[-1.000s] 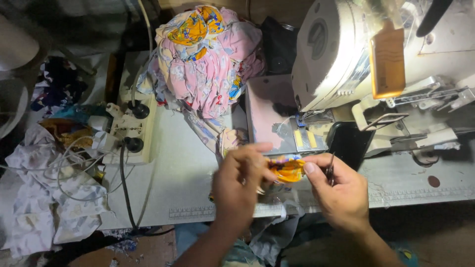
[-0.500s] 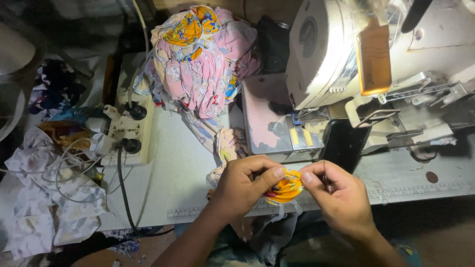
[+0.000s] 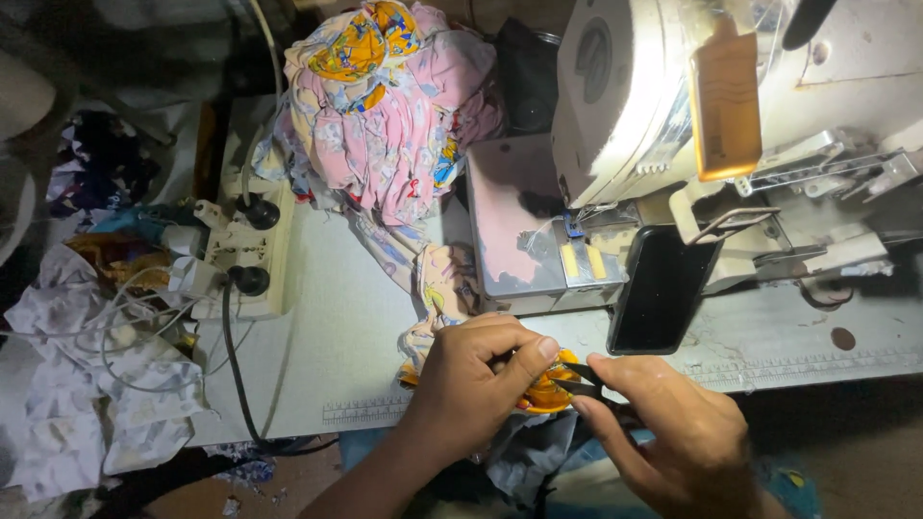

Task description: A person is picking up, unfolding, and arranging various pieces of patterned fabric on a workbench next to a sewing machine.

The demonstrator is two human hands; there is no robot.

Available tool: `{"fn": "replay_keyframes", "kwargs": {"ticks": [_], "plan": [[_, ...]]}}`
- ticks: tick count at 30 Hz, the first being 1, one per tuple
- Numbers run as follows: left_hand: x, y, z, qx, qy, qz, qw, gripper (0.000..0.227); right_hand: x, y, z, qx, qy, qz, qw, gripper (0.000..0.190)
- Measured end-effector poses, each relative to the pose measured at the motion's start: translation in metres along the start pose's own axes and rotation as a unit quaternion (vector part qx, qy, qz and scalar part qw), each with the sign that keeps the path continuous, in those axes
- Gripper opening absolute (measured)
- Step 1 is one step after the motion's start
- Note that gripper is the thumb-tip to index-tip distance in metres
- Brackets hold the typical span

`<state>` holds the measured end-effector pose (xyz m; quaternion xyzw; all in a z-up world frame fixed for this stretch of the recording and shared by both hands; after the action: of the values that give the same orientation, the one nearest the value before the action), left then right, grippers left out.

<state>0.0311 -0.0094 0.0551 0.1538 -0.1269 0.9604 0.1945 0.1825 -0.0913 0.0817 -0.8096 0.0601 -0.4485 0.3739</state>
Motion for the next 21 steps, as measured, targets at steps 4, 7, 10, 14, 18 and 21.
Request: {"fn": "replay_keyframes", "kwargs": {"ticks": [4, 7, 10, 14, 18, 21], "plan": [[0.0, 0.003, 0.002, -0.025, -0.014, 0.012, 1.0, 0.029, 0.0, -0.007, -0.003, -0.027, -0.017, -0.007, 0.999, 0.025], [0.0, 0.003, 0.003, -0.021, -0.012, 0.003, 1.0, 0.032, 0.0, -0.006, -0.001, -0.043, -0.029, -0.003, 0.999, 0.023], [-0.001, 0.004, 0.003, -0.031, -0.014, 0.005, 0.999, 0.032, 0.001, -0.01, -0.004, -0.036, -0.057, -0.006, 0.998, 0.019], [0.001, 0.005, 0.002, -0.026, -0.012, 0.01, 1.0, 0.031, 0.0, 0.001, 0.012, -0.129, -0.099, -0.024, 0.986, 0.024], [0.003, 0.005, 0.007, -0.043, -0.017, 0.015, 0.999, 0.03, 0.001, -0.001, 0.012, -0.127, -0.137, -0.047, 0.981, 0.027], [0.002, 0.007, 0.01, -0.065, -0.016, 0.017, 0.998, 0.031, -0.003, 0.001, 0.016, -0.13, -0.12, -0.067, 0.982, 0.028]]}}
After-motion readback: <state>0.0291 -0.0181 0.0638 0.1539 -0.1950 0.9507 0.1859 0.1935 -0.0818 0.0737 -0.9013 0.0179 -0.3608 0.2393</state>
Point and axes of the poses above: each hand's wrist, its own y-axis away from the middle knuckle, its own x-axis out of the back of the hand, z = x × y, the point moved 7 cm from there along -y, towards the middle knuckle, and after that the axes turned 1 degree about y, right-handed, at the moved point
